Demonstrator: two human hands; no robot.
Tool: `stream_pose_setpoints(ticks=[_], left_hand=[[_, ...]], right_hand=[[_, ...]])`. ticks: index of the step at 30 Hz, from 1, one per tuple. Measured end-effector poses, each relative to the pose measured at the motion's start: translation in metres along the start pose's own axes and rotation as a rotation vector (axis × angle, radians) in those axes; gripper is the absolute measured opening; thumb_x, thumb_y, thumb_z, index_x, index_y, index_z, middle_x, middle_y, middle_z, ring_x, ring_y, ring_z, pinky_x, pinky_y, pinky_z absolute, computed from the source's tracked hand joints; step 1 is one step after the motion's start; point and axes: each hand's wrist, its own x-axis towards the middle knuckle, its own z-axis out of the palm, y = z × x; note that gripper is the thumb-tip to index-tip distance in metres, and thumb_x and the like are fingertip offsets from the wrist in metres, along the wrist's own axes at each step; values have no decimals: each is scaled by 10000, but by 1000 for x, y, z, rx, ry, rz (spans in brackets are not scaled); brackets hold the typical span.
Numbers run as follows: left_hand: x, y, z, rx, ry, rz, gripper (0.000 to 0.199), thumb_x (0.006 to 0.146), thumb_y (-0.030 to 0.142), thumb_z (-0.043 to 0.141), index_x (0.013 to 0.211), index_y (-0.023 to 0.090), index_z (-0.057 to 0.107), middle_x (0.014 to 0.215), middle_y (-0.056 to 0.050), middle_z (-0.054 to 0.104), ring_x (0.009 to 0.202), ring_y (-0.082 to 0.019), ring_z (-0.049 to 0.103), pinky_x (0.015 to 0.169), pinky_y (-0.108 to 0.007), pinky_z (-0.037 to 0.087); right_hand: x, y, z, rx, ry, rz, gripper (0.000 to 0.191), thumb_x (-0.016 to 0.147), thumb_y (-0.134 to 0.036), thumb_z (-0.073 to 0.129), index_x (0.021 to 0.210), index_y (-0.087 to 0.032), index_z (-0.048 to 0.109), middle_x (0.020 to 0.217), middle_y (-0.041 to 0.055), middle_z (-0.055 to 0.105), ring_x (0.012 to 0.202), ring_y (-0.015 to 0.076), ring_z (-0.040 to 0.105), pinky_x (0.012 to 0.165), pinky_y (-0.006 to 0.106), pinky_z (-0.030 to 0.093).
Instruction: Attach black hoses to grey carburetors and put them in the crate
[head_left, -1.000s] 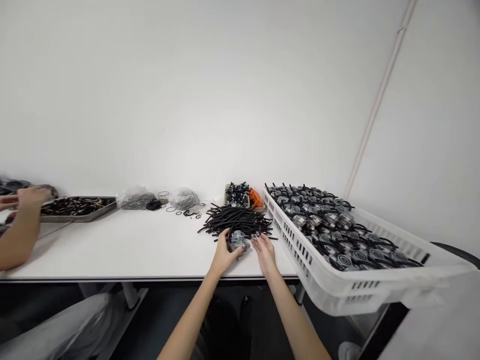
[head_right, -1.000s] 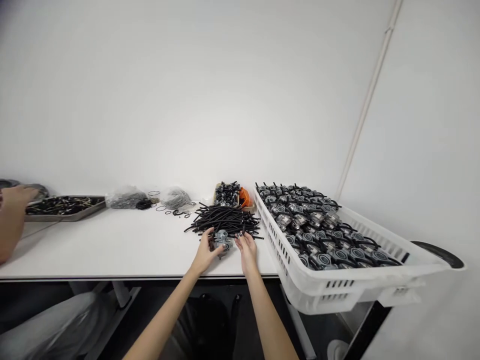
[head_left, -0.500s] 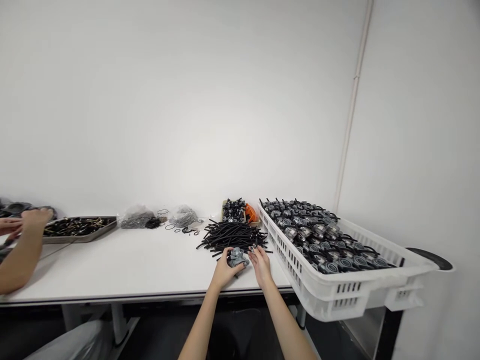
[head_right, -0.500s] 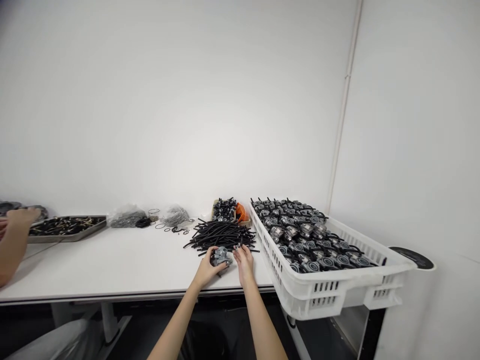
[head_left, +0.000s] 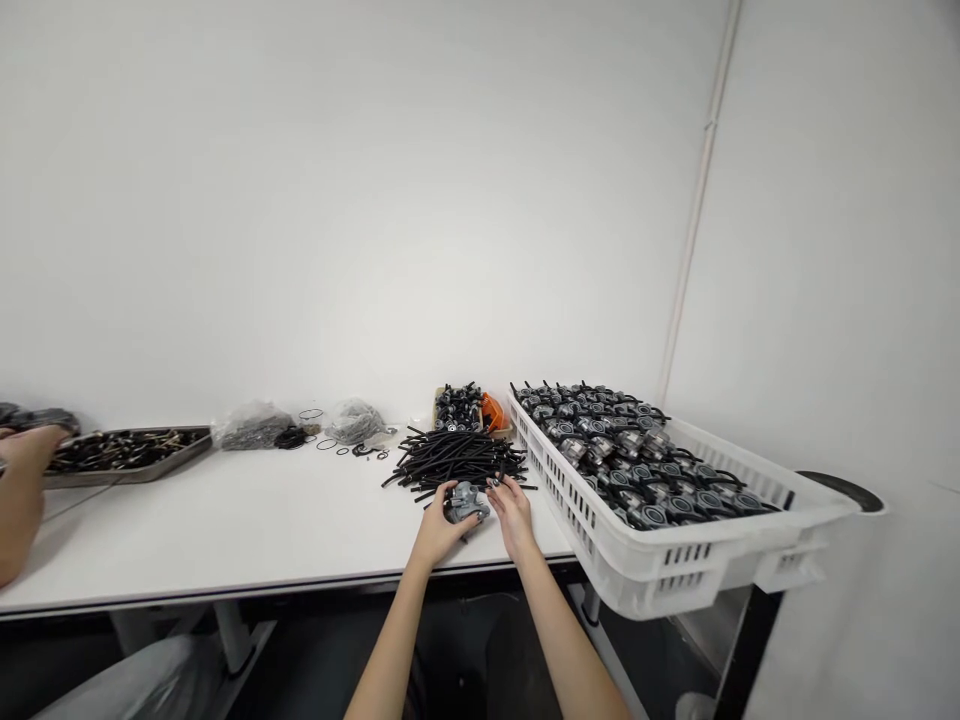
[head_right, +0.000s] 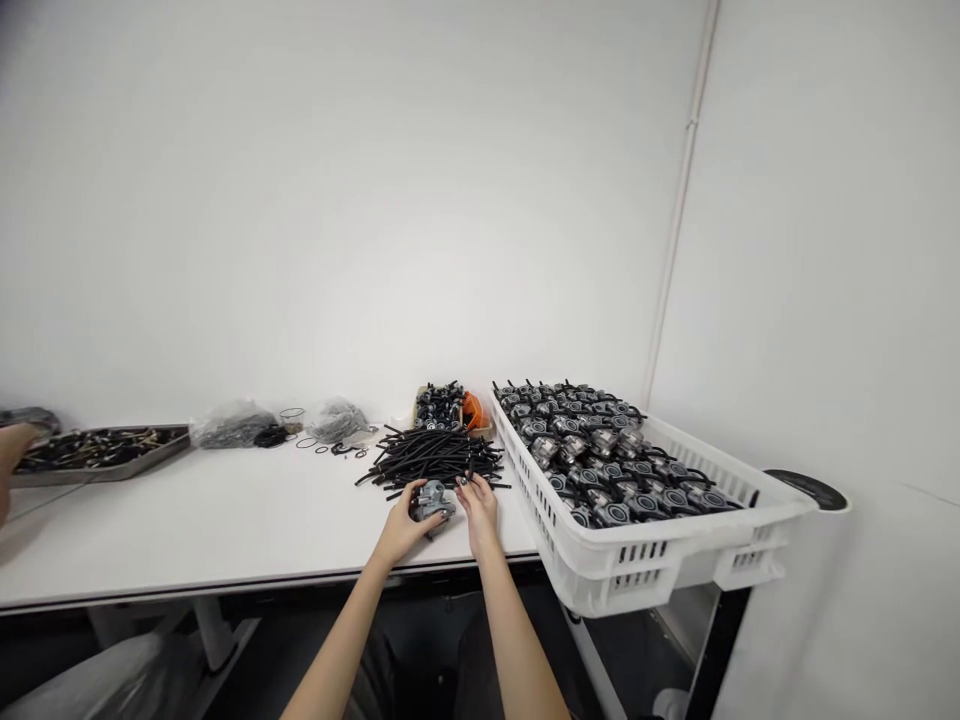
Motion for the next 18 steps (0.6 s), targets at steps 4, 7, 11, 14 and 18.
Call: stream_pose_setpoints(ticks=[4, 7, 11, 14, 18], left_hand=[[0, -1, 0, 48, 45, 2, 660, 649, 380, 753, 1231, 194, 505, 1129, -94, 672, 1017, -247, 646, 915, -391, 486], [-1, -3, 0, 88, 65, 13, 691, 641, 392, 755, 1262, 204, 518, 1133, -87, 675, 1023, -252, 640, 923, -396, 478], [-2, -5, 1, 151, 55, 23, 675, 653, 410, 743, 1267, 216, 536, 1143, -86, 673, 1026, -253, 635, 917, -386, 478], [-2, -6, 2, 196, 44, 22, 702, 668, 414, 732, 1308, 227, 511, 1148, -87, 675, 1010, -251, 640, 900, -380, 484], [-2, -6, 2, 198, -6, 31, 779, 690, 409, 720, 1394, 241, 431, 1189, -90, 665, 1003, -246, 645, 888, -372, 485]], right_hand=[[1, 1, -1, 7, -7, 4, 376, 575, -262, 815, 921, -189, 686, 910, 40, 751, 767, 158, 689, 822, 302, 515], [0, -1, -2, -6, -17, 15, 367, 587, -254, 805, 931, -197, 692, 913, 43, 755, 771, 164, 691, 838, 321, 513], [-2, -4, -1, -9, -63, 40, 373, 590, -220, 792, 950, -194, 697, 933, 58, 759, 759, 162, 691, 848, 322, 507], [-4, -6, 0, -18, -114, 55, 383, 593, -210, 786, 965, -187, 700, 947, 70, 759, 811, 177, 693, 847, 321, 503], [-6, -6, 1, -39, -188, 85, 402, 617, -231, 780, 1009, -189, 697, 968, 76, 756, 850, 186, 689, 814, 305, 503]])
